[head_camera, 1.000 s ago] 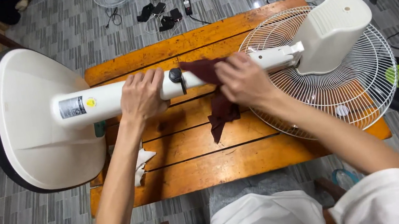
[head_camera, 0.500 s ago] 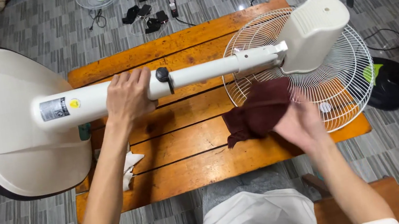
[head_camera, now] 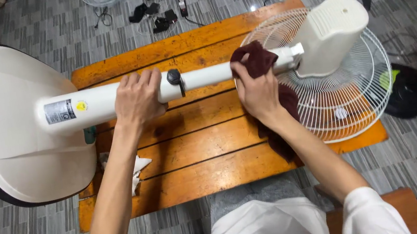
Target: Cleaning the motor housing and assembling the guard of a pedestal fan
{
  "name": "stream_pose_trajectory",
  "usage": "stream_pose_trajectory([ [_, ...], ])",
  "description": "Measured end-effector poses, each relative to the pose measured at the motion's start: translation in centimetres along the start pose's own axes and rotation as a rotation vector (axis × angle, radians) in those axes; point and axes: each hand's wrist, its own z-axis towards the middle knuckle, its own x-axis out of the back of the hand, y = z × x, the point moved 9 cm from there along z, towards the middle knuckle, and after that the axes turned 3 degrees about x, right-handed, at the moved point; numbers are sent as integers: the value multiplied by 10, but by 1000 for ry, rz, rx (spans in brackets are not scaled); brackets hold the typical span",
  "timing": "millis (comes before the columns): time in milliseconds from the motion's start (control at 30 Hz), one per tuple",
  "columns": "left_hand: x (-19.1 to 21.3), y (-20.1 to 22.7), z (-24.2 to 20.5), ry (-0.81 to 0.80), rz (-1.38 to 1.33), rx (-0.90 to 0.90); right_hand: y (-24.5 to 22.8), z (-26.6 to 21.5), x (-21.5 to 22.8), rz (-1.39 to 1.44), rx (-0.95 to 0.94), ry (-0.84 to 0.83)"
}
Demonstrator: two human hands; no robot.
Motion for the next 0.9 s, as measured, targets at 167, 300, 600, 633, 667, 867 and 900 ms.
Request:
stream_pose_trajectory([
  [167,11,0,5,-13,-12,-13,37,-18,-11,-211,179,-71],
  [300,2,1,-2,-24,-10,2,-1,-9,15,-108,164,-170],
  [600,-8,-1,-6,-20,-29,-17,20,-15,1,-119,49,-103],
  [633,-7,-1,-6,-19,-38,-9,30,-36,-12,-126,32,-115],
  [667,-9,-2,-5,-15,-38,-5,31,-49,-16,-128,37,-114],
  [867,-7,2,-11,-61,-45,-39,50,-54,47,320,-523,81],
  [900,0,1,-4,-50,-43,-29,75,-60,61,397,-665,303],
])
